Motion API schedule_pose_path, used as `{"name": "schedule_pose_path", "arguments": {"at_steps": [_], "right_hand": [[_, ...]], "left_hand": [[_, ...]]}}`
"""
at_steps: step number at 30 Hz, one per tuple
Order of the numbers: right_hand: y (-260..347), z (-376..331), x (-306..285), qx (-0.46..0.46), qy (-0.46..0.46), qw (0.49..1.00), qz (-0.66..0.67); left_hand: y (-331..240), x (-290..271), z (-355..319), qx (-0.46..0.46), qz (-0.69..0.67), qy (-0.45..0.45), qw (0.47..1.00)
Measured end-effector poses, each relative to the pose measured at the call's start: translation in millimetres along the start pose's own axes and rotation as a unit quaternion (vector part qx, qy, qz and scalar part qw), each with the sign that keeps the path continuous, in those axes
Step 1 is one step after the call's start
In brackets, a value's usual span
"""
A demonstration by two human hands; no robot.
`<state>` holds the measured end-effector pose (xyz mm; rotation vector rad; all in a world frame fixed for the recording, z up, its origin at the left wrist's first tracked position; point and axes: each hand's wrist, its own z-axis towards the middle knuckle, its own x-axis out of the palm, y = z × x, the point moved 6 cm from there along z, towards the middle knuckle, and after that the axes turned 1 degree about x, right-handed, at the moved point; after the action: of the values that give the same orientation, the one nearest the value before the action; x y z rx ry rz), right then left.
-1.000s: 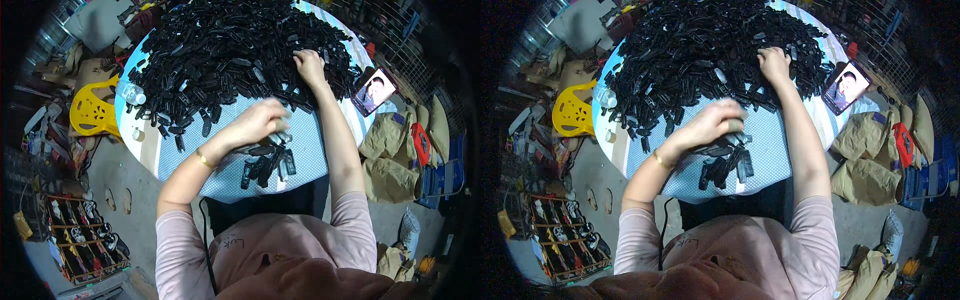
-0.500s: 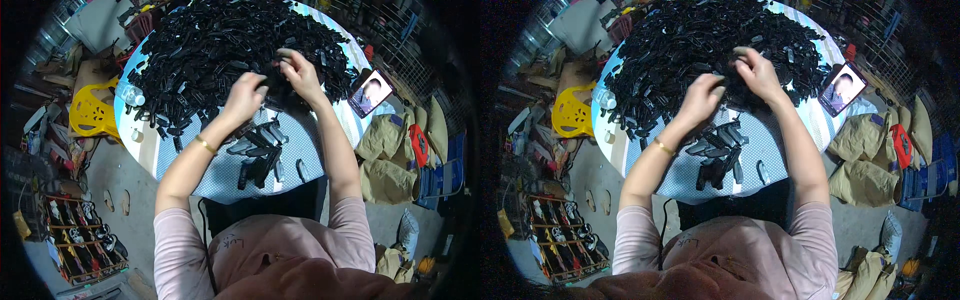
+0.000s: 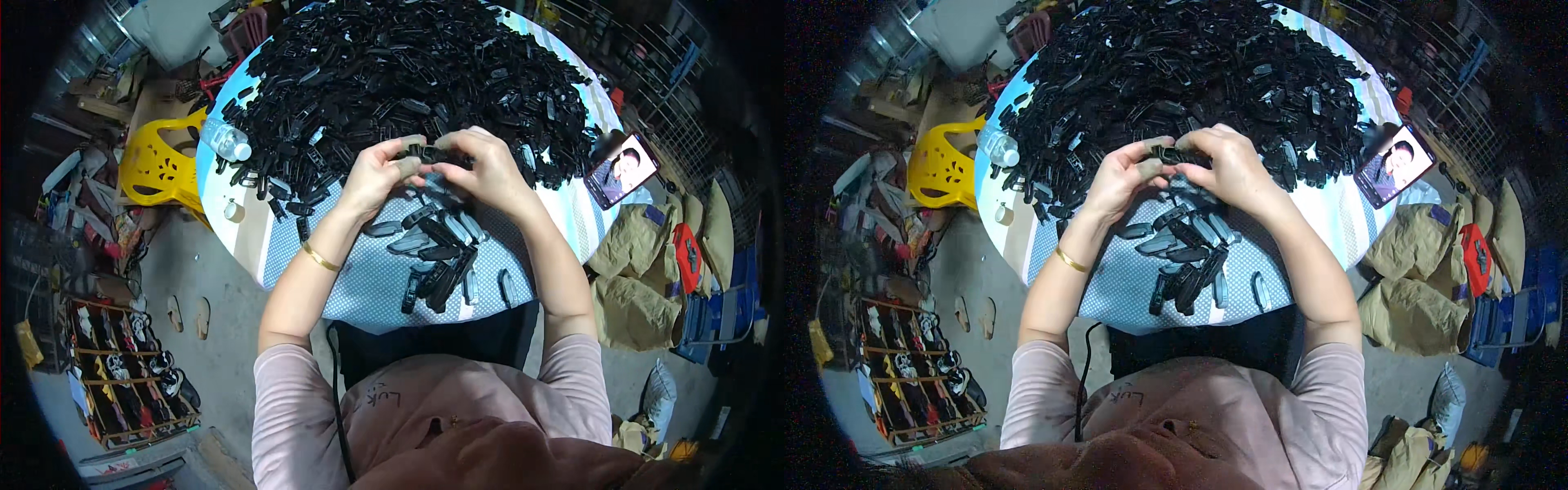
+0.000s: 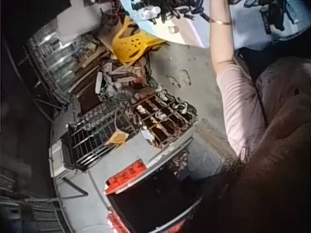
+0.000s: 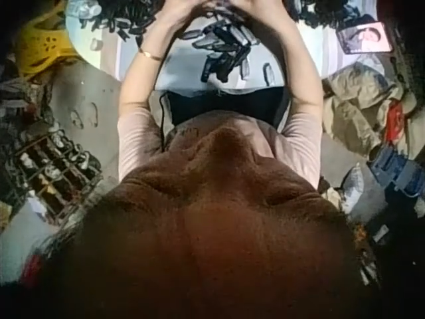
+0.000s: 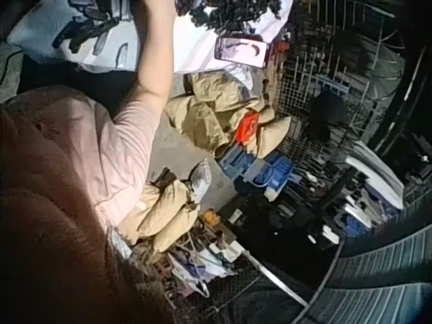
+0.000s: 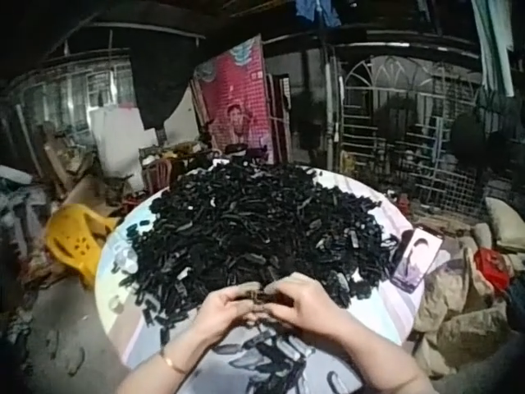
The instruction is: Inspecting and assembling small black plastic clip components from a large pile on a table.
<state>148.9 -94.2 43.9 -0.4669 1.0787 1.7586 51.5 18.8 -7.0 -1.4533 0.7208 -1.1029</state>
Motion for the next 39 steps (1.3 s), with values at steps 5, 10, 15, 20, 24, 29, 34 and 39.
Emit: {"name": "schedule_pose_path", "arguments": {"at_steps": [5,10,15,20,24,29,34,39], "right_hand": [[-8,2,-2,0.101,-0.116,0.873,0.463],[-15,-3,13,0.111,-0.154,0.874,0.448],[-13,-4,20,0.149,-0.091,0.922,0.346],[-3,-2,16,0.092,-0.117,0.968,0.201],[8,-4,14,0.024,-0.174,0.976,0.129],[21,-4,15,-0.064,-0.202,0.977,0.023],[-11,-1,32,0.182,0.008,0.949,0.258],[3,-6,26,0.094,-0.017,0.98,0.174]], "left_hand": [[4,3,1,0.011,0.012,-0.002,1.0],[-3,6,-3,0.06,0.033,-0.029,0.997],[-8,-2,-6,0.103,0.039,-0.085,0.99],[-9,-7,-5,0.09,0.146,-0.077,0.982],[-11,1,-8,0.095,0.103,-0.075,0.987],[-15,8,-12,0.161,0.123,-0.104,0.974],[-14,2,-8,0.153,0.007,-0.057,0.987],[-21,4,-11,0.176,0.07,-0.031,0.981]]}}
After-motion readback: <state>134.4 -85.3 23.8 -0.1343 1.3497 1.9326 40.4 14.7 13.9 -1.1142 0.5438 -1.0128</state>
